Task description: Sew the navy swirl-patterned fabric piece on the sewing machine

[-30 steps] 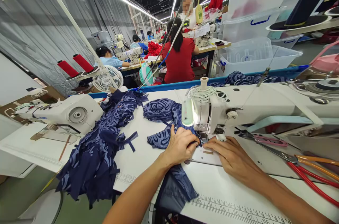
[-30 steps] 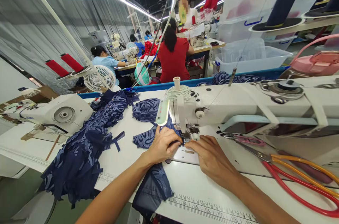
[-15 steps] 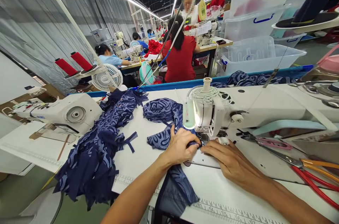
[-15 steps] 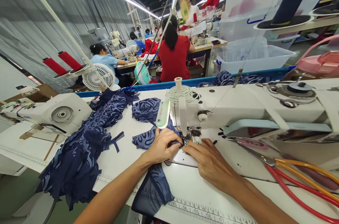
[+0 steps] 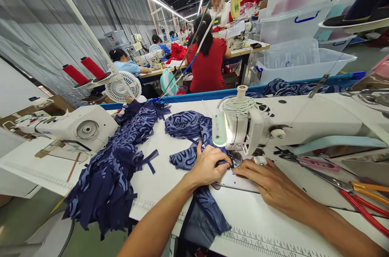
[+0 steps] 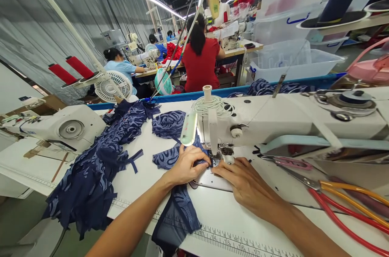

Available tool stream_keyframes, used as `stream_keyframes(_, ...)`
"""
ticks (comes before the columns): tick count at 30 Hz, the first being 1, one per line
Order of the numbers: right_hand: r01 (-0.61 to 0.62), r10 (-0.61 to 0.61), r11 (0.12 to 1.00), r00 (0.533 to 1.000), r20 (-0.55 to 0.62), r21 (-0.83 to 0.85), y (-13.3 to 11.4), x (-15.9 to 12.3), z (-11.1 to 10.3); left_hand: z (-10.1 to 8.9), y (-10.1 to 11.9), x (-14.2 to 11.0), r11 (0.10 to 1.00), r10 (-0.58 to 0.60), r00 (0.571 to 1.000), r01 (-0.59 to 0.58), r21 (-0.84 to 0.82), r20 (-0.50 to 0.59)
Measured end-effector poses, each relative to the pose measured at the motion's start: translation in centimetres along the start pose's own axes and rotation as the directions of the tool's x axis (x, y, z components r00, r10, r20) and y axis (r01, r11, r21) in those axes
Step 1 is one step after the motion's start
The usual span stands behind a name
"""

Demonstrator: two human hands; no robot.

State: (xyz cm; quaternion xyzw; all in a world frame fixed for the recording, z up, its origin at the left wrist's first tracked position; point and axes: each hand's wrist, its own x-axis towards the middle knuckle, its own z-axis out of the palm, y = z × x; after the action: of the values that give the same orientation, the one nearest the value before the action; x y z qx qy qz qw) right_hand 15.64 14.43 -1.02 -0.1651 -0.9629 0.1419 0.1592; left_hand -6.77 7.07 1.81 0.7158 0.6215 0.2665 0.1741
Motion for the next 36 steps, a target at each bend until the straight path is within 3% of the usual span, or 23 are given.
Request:
stream_keyframes(18, 0.04, -0.04, 0.998, 0.999, 0.003, -0.05, -0.1, 0.5, -0.7, 0.1, 0.2, -0.3, 0.989, 0.11, 0.993, -0.104, 0.109, -0.052)
stream_keyframes(24, 0.082, -0.089, 0.992, 0.993, -0.076, -0.096, -0.4, 0.6, -1.0, 0.5, 0.1, -0.9, 0.948, 0.23, 0.972, -0.213, 0.235, -0.046)
stream_keyframes(29, 0.014, -0.045, 0.988, 0.979, -0.197, -0.153, -0.3, 0.3, -0.4, 0.7, 0.5, -2.0, 0.87, 0.361, 0.932, -0.325, 0.372, -0.031)
stream_keyframes(33, 0.0, -0.045, 0.981, 0.973, -0.228, -0.195, -0.3, 0.3, 0.1, 0.3, 0.8, -2.6, 0.841, 0.401, 0.916, -0.372, 0.394, 0.01)
stream_keyframes(36, 0.044, -0.113, 0.961, 0.963, -0.245, -0.273, -0.7, 0.7, 0.0, -0.3, 0.6, -2.8, 0.859, 0.394, 0.918, -0.387, 0.334, 0.049)
